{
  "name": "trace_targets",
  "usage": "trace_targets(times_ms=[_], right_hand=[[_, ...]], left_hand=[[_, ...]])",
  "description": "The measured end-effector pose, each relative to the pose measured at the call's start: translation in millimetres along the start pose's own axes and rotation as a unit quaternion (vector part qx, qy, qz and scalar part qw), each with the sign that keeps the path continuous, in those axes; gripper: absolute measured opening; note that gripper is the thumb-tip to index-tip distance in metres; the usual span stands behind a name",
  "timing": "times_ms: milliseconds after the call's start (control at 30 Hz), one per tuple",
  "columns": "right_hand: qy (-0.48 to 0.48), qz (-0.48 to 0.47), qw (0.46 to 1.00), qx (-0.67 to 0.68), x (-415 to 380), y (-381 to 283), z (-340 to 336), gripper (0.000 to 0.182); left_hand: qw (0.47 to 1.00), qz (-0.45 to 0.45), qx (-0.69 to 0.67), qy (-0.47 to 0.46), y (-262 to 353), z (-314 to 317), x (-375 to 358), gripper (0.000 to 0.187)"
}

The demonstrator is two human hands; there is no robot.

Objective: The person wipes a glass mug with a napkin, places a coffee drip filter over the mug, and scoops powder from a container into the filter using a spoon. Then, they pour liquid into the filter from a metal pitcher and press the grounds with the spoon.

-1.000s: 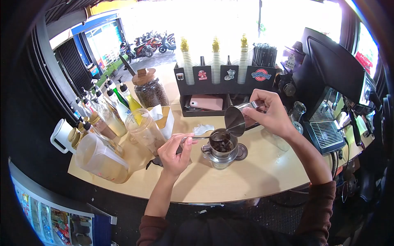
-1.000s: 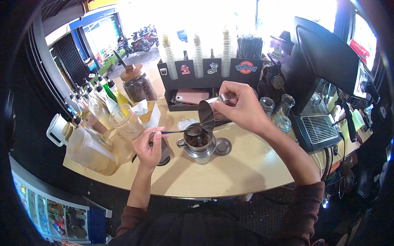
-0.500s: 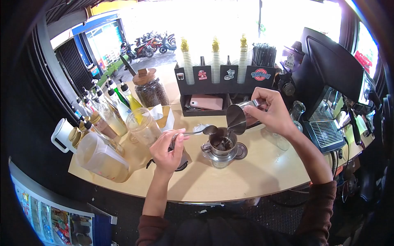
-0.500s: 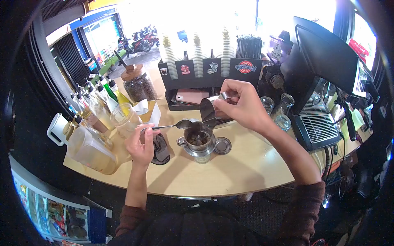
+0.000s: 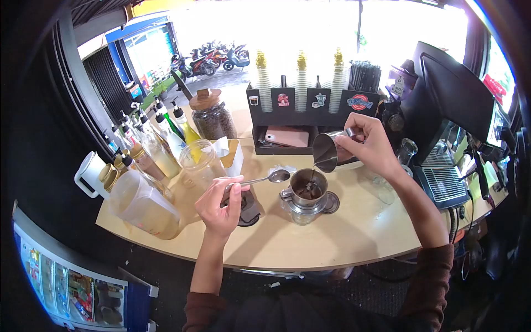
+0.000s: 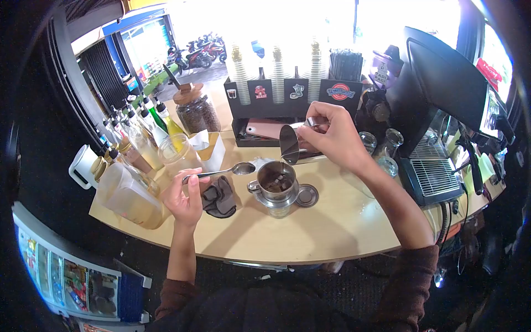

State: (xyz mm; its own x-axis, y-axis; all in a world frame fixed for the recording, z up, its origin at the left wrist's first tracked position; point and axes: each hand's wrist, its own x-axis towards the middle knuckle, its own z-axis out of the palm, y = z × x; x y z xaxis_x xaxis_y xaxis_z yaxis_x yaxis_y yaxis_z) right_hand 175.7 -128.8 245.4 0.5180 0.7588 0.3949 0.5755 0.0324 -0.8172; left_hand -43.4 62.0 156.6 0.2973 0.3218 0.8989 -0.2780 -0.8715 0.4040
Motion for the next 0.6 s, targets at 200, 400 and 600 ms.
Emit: trace_targets(times_ms=[200, 400, 600], right_hand=[[0.03, -0.014, 0.999, 0.011, 4, 1, 8, 0.022], [0.012, -0.076, 0.99, -0.12, 7, 5, 7, 0.02], [0.025, -0.018, 0.999, 0.013, -2, -7, 12, 0.021]], left_hand=[[1.0, 0.002, 0.009, -0.023, 3, -10, -4, 0.016], [1.0, -0.001, 0.013, -0.023, 8, -14, -5, 0.016], [1.0, -0.01, 0.0, 0.003, 9, -11, -9, 0.009]])
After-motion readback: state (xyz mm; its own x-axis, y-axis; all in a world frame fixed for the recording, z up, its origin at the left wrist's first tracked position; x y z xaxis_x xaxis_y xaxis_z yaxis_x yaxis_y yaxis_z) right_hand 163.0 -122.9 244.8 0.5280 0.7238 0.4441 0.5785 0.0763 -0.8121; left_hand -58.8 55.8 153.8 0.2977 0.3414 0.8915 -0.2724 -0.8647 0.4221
